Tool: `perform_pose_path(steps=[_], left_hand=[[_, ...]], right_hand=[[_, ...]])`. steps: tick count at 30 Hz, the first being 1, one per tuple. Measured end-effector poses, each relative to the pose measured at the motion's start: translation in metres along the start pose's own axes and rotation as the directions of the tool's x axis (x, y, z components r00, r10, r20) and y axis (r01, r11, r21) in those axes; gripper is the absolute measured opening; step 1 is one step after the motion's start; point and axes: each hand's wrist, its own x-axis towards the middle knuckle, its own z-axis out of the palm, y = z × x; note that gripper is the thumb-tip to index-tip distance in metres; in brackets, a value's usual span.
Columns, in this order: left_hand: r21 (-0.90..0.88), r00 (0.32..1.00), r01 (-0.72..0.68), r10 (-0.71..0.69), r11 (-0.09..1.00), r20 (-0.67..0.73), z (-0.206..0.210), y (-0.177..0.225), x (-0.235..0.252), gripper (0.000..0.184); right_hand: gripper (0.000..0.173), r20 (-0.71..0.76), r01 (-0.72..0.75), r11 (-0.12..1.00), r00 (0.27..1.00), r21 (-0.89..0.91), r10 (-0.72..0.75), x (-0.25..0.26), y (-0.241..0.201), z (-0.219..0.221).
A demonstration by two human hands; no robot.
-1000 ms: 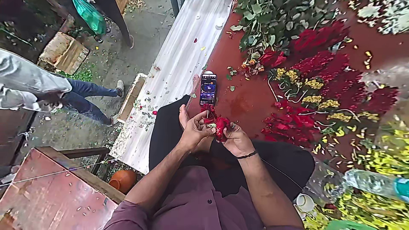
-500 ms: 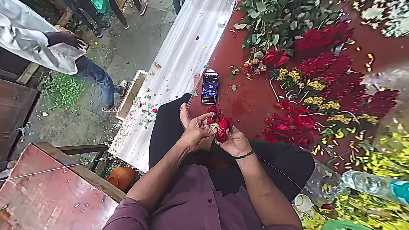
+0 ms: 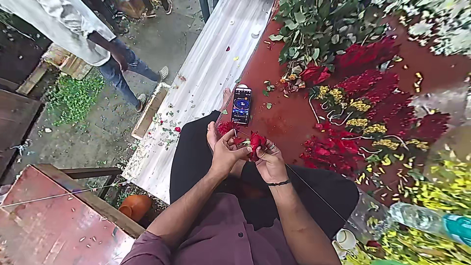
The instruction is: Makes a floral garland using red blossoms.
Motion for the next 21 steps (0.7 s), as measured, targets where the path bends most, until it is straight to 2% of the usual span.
perform_pose_path(steps=[4,11,16,21], left_hand=[[0.025,1.000,0.009,-0.009,1.000,-0.009,0.001,0.001,0.002,0.077],[0.063,1.000,-0.018,0.018,0.998,0.006,0.004,0.000,0.000,0.077],[0.040,1.000,-0.004,0.005,0.999,-0.027,0.012,0.003,-0.001,0.075],[-0.011,0.998,-0.005,0.005,1.000,-0.066,0.017,-0.002,-0.002,0.069]], right_hand=[[0.021,0.053,0.037,0.992,0.998,-0.120,-0.031,0.001,-0.006,-0.002],[0.023,-0.008,0.250,0.898,0.963,-0.362,-0.271,-0.007,-0.005,0.009],[0.021,0.010,0.444,0.697,0.847,-0.564,-0.532,-0.010,0.000,0.020],[0.015,0.073,0.527,0.505,0.738,-0.684,-0.671,-0.011,0.003,0.023]])
